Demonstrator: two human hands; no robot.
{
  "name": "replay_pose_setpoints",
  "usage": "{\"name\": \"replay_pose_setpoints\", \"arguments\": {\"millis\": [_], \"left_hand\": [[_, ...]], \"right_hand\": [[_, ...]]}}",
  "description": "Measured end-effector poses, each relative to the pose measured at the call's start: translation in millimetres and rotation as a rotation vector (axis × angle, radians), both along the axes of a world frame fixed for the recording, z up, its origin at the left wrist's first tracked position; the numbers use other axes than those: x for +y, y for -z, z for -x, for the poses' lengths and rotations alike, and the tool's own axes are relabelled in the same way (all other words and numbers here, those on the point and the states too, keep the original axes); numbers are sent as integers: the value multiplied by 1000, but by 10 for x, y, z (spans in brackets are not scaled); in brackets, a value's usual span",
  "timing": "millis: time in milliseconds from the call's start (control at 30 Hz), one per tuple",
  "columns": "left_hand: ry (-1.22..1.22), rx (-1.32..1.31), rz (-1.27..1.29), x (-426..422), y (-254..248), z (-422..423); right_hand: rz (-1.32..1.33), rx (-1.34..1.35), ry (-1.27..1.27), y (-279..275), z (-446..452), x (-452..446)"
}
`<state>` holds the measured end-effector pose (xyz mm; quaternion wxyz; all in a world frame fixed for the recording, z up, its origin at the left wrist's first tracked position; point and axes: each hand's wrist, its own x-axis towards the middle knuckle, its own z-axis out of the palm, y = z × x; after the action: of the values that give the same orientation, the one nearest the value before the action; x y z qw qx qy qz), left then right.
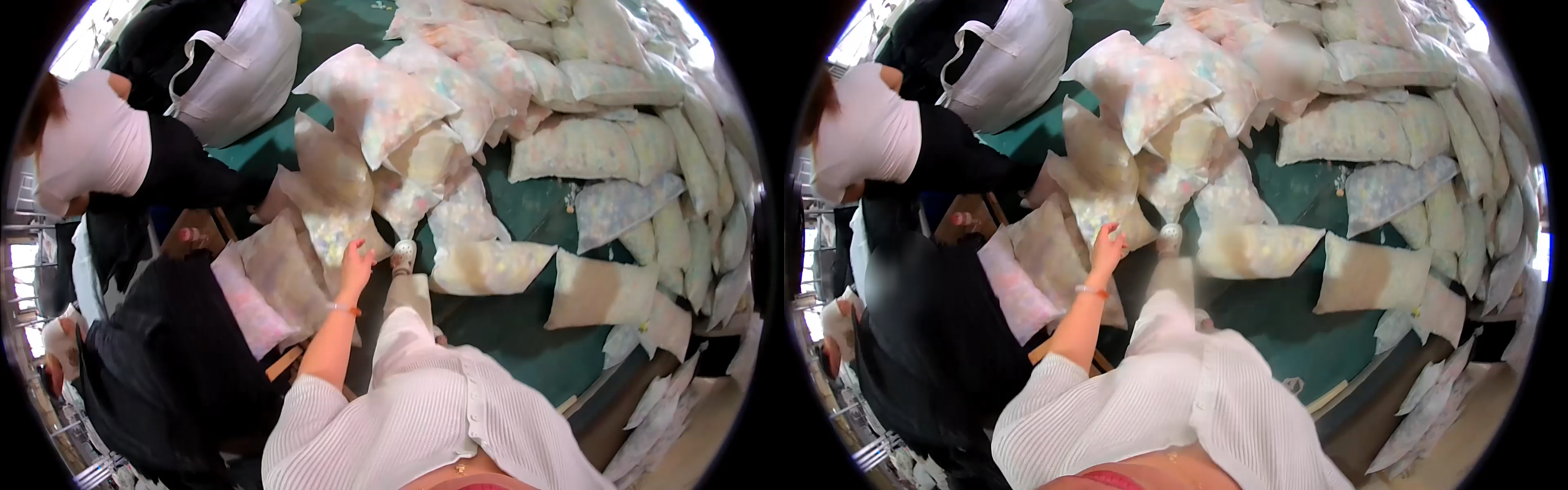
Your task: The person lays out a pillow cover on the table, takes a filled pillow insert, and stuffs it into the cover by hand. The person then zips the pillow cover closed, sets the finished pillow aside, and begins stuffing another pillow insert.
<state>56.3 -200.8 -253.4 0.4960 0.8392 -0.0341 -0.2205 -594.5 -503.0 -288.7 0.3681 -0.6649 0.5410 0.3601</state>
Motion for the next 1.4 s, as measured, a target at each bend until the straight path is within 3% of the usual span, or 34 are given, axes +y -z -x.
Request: {"name": "replay_pose_setpoints", "arguments": {"millis": [233,367,433,500,567,667,733,767,800,833,900,933,967,1000,1033,1067,1100,1133,1167,1233,1300,1400], "left_hand": [[-344,451,280,-1573,1556,-2319],[-512,471,477,-2198,1901,-3013],[-558,787,489,-2306,1896,-3217],[-473,709,394,-2623,1734,-3351],[-398,-12,342,-2981,1280,-3698],[-272,-72,587,-2631,-707,-3582],[-152,-67,773,-2056,-1068,-3070],[-177,18,762,-1896,-844,-2856],[204,-29,208,-1488,-106,-2767],[269,-123,-205,-1200,-357,-2561],[168,-418,-304,-961,-1079,-2209],[159,-433,-315,-865,-1525,-1953],[298,-747,-320,-773,-1946,-1597],[435,-1059,-321,-704,-2272,-1223],[317,-1329,-100,-658,-2475,-858],[221,-1313,-121,-489,-2596,-510],[132,-1294,-149,-238,-2724,-123],[35,-1264,-170,-63,-2850,265],[-57,-1221,-197,118,-2997,703],[-220,-1185,-376,365,-3443,1677],[-468,-1205,-497,505,-3686,2465],[-750,-1135,-663,689,-3891,3607]], "right_hand": [[33,-23,305,-608,-1848,-440],[38,-7,336,-800,-2469,-631],[49,-2,342,-867,-2600,-684],[54,-3,342,-906,-2671,-732],[51,-17,333,-917,-2695,-760],[54,-62,306,-859,-2635,-852],[48,-96,279,-862,-2569,-845],[42,-111,257,-762,-2357,-859],[31,-133,200,-793,-2310,-809],[26,-162,102,-632,-2102,-814],[100,-315,-279,-279,-1935,-1051],[146,-409,-341,-159,-1991,-1179],[122,-534,-189,36,-2145,-1384],[-1,-701,252,34,-2503,-1487],[-122,-725,243,21,-2834,-1649],[-244,-744,232,16,-3218,-1804],[-118,-878,21,-517,-3741,-1492],[-258,-974,-54,14,-3906,-1577],[-242,-858,-289,-276,-4181,-1339],[-393,-924,-83,-702,-4365,-571],[-640,-972,-445,-479,-4300,-101],[-1054,-808,-963,-553,-3876,631]]}}
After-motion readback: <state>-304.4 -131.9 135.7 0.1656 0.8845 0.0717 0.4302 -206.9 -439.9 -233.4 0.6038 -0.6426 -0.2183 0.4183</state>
